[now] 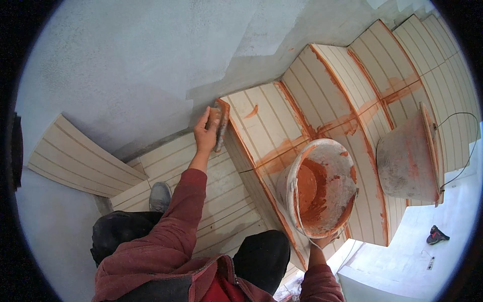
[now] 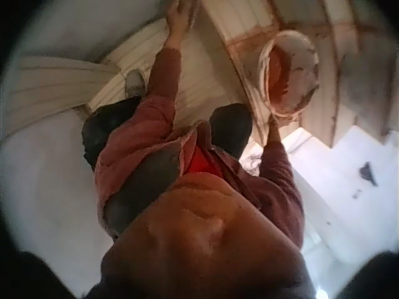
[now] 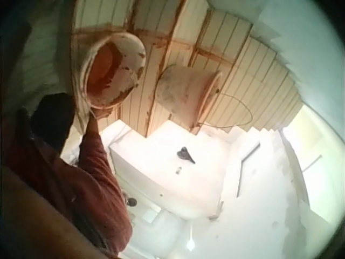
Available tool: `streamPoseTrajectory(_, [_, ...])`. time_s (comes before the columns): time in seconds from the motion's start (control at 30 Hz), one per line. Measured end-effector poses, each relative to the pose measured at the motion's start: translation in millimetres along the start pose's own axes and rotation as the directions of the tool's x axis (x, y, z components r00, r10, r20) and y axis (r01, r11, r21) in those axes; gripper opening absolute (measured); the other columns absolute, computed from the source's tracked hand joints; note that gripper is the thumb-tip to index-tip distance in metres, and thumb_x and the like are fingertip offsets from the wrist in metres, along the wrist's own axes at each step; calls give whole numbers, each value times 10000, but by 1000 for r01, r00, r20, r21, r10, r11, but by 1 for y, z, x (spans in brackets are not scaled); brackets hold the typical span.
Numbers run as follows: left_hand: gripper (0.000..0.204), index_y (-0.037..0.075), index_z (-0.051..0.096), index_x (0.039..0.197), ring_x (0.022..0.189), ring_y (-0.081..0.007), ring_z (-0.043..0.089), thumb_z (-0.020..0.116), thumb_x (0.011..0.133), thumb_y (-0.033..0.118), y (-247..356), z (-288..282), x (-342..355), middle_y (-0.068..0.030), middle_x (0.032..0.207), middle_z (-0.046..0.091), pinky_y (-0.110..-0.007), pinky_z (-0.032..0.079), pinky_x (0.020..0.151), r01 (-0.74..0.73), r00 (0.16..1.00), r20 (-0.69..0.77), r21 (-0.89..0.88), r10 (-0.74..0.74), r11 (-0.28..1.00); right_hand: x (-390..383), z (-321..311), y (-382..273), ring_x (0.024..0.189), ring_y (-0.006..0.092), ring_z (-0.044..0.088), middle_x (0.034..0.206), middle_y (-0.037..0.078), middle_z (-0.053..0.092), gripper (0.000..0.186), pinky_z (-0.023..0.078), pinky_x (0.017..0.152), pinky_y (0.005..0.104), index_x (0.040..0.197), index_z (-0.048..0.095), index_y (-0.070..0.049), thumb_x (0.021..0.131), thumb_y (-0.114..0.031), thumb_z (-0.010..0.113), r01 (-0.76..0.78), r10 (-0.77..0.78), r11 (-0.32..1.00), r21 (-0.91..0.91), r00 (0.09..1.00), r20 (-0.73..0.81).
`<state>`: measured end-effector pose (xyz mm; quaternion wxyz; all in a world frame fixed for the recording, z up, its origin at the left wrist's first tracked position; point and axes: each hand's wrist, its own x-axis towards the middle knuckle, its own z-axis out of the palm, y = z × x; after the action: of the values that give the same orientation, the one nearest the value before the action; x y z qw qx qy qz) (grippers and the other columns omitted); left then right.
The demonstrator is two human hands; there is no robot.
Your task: Applying reddish-brown grout to the joints between stairs using a rubber float.
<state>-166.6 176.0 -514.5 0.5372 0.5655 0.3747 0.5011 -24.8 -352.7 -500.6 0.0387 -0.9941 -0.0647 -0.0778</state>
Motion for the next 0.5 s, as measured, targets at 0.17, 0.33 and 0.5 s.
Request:
streamPoseTrajectory(0.17, [496, 75, 518, 1251, 1024, -249, 556, 632, 771, 24, -7, 0, -9, -153, 1108, 571, -325, 429, 890, -8, 1000, -10, 31, 8, 999, -1, -8, -7, 1257, 351, 247, 1368, 159, 297, 938, 175, 1061, 467, 1357, 302, -72, 610, -446, 728, 37, -36, 999, -20, 999, 10])
streamPoseTrajectory(0.33, [500, 85, 524, 1247, 1039, -256, 552, 632, 764, 9, 6, 1, 5, -158, 1128, 567, -335, 428, 904, -10, 1000, 21, 61, 9, 998, 0, 6, 5, 1255, 345, 259, 1370, 156, 298, 937, 180, 1061, 460, 1358, 302, -80, 613, -453, 731, -33, 33, 999, -10, 999, 38])
streamPoseTrajectory(0.5, [491, 78, 526, 1242, 1021, -268, 558, 634, 766, 25, -15, -1, -6, -152, 1112, 571, -339, 432, 889, -60, 998, 9, 23, 60, 998, 6, 23, 30, 1266, 344, 250, 1377, 161, 293, 927, 166, 1068, 469, 1364, 294, -81, 630, -452, 720, 12, -13, 994, -105, 1000, -11])
